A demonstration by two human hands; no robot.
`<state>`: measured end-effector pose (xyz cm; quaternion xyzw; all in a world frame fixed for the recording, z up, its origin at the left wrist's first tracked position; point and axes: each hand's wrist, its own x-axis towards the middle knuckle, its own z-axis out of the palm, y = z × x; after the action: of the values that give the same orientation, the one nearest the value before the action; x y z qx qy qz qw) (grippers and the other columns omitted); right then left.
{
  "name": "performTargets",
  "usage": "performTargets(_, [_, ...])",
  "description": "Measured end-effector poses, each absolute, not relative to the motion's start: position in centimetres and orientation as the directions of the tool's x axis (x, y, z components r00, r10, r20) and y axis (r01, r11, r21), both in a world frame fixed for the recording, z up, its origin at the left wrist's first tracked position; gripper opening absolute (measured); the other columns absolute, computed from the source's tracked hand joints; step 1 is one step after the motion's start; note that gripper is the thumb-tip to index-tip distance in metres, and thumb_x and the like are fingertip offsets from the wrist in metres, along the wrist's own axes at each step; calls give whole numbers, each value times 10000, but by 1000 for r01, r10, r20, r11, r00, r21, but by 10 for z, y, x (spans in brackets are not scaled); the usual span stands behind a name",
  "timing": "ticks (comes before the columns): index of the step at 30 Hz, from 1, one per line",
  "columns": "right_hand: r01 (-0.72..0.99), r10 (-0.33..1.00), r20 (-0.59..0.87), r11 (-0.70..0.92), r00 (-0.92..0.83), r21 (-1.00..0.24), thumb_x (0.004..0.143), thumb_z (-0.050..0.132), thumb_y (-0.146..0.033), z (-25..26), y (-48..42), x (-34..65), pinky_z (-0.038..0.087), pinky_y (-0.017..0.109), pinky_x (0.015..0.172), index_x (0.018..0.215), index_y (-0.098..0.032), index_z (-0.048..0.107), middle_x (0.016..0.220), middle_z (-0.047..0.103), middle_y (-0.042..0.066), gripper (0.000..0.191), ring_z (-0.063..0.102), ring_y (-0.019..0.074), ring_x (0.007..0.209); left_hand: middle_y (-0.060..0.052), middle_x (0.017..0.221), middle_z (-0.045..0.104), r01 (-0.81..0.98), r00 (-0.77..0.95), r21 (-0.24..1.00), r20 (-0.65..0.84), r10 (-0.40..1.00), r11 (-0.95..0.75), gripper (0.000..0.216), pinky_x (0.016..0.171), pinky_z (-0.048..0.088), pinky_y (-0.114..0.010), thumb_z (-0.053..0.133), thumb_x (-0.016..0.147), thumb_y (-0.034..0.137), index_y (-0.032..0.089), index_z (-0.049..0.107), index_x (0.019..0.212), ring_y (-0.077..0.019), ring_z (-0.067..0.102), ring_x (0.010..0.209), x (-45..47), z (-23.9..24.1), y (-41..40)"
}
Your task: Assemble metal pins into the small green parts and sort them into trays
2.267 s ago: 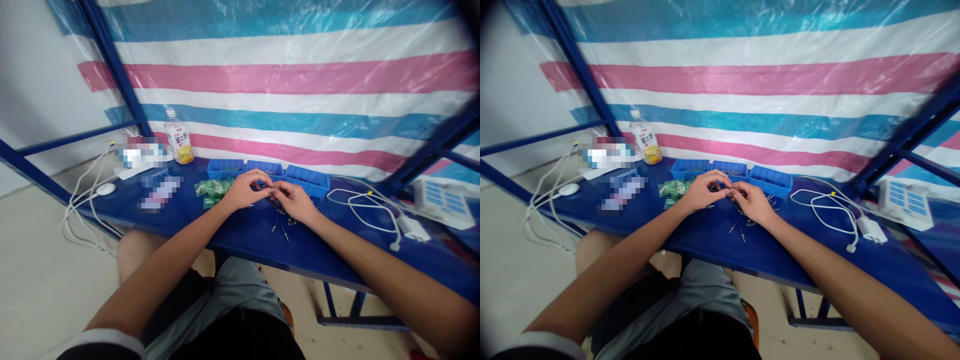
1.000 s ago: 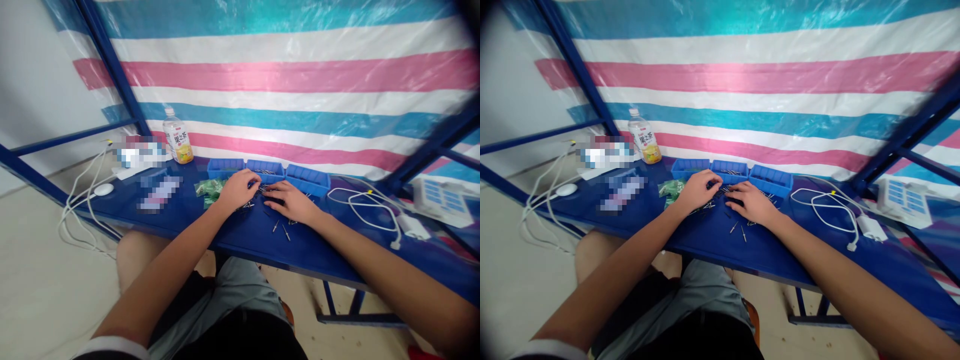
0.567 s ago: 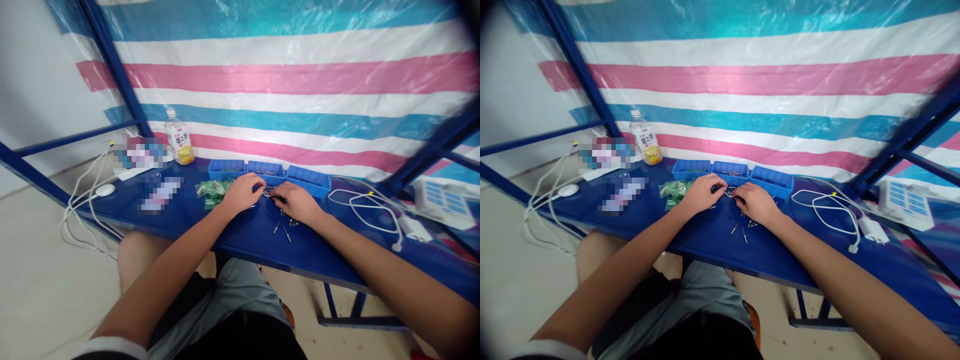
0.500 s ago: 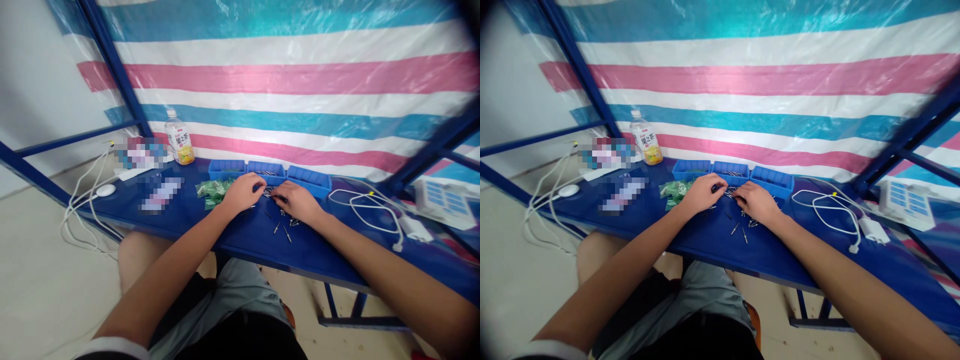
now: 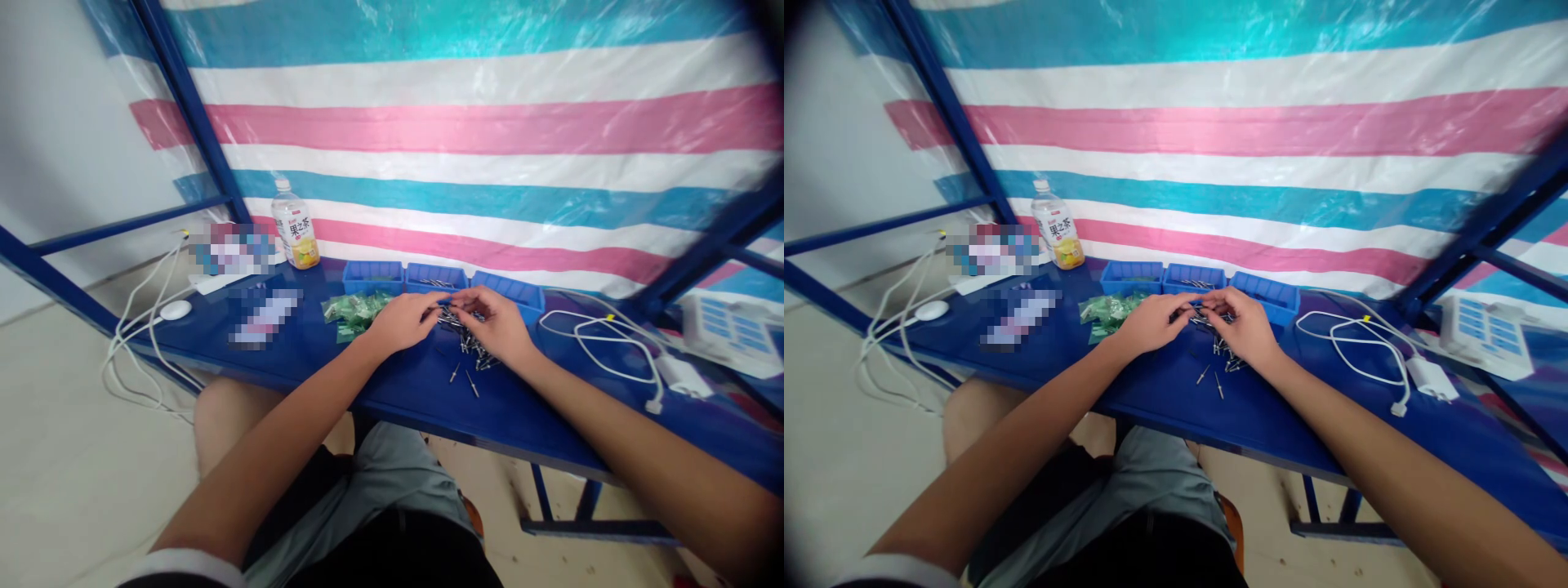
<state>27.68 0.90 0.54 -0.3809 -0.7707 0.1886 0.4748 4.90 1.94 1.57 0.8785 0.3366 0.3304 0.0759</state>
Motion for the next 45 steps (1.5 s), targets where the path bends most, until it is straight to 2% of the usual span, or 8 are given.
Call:
performTargets(5, [404,719,624,692,-306,-599,969,691,-414,11,1,274,633,434,871,1122,-248,716,1057,740,86,227,739,239,896,-71,1162,782,453,592,377,550,589,-808,341,931,581,-387,482,1021,178,211,719,1265,-228,742,1028,51,22,16])
performTargets(10, [357,752,603,658,-265,-663,956,703,-458,11,-1,271,642,440,872,1118,-246,717,1136,757,91,268,752,243,892,-68,1219,782,463,425,486,612,667,-741,295,962,600,-384,558,1007,213,221,753,1227,-231,750,1082,51,27,16])
performTargets(17, [411,777,592,621,-213,-668,970,674,-470,13,0,272,615,391,796,1105,-235,732,1053,761,88,277,721,252,930,-59,1078,810,360,304,634,615,728,-685,188,937,642,-381,656,966,229,200,759,1120,-206,781,981,52,28,16])
performTargets(20, [404,793,561,605,-236,-686,965,678,-478,10,1,273,610,382,777,1121,-230,733,1025,762,83,299,722,250,925,-60,1039,798,356,309,647,599,739,-674,306,910,642,-348,663,957,219,203,692,1261,-191,780,946,52,25,16])
performTargets(24, [366,817,503,577,-284,-730,951,692,-496,8,1,272,610,377,725,1168,-237,727,1030,771,84,340,733,250,886,-70,1072,754,318,350,672,572,741,-669,586,855,633,-295,648,944,180,225,482,1504,-162,777,883,53,21,14])
performTargets(29, [344,825,482,563,-297,-752,951,698,-486,10,0,272,600,358,681,1198,-240,724,1037,772,85,350,733,244,865,-67,1083,725,292,420,642,580,698,-709,736,852,614,-280,613,921,112,232,342,1595,-143,758,872,54,21,13])
performTargets(37, [373,848,461,530,-262,-762,935,717,-524,9,1,272,564,331,644,1071,-220,749,931,771,70,334,714,226,797,-58,1083,769,364,459,539,606,650,-759,433,902,620,-319,643,909,100,198,637,1331,-155,739,907,52,20,19])
performTargets(45, [475,847,431,532,-311,-702,951,697,-480,4,5,276,525,332,657,1010,-228,788,916,801,54,275,713,220,755,-40,1110,786,380,478,486,626,617,-787,471,938,619,-326,630,907,52,230,660,1342,-155,747,968,53,21,20])
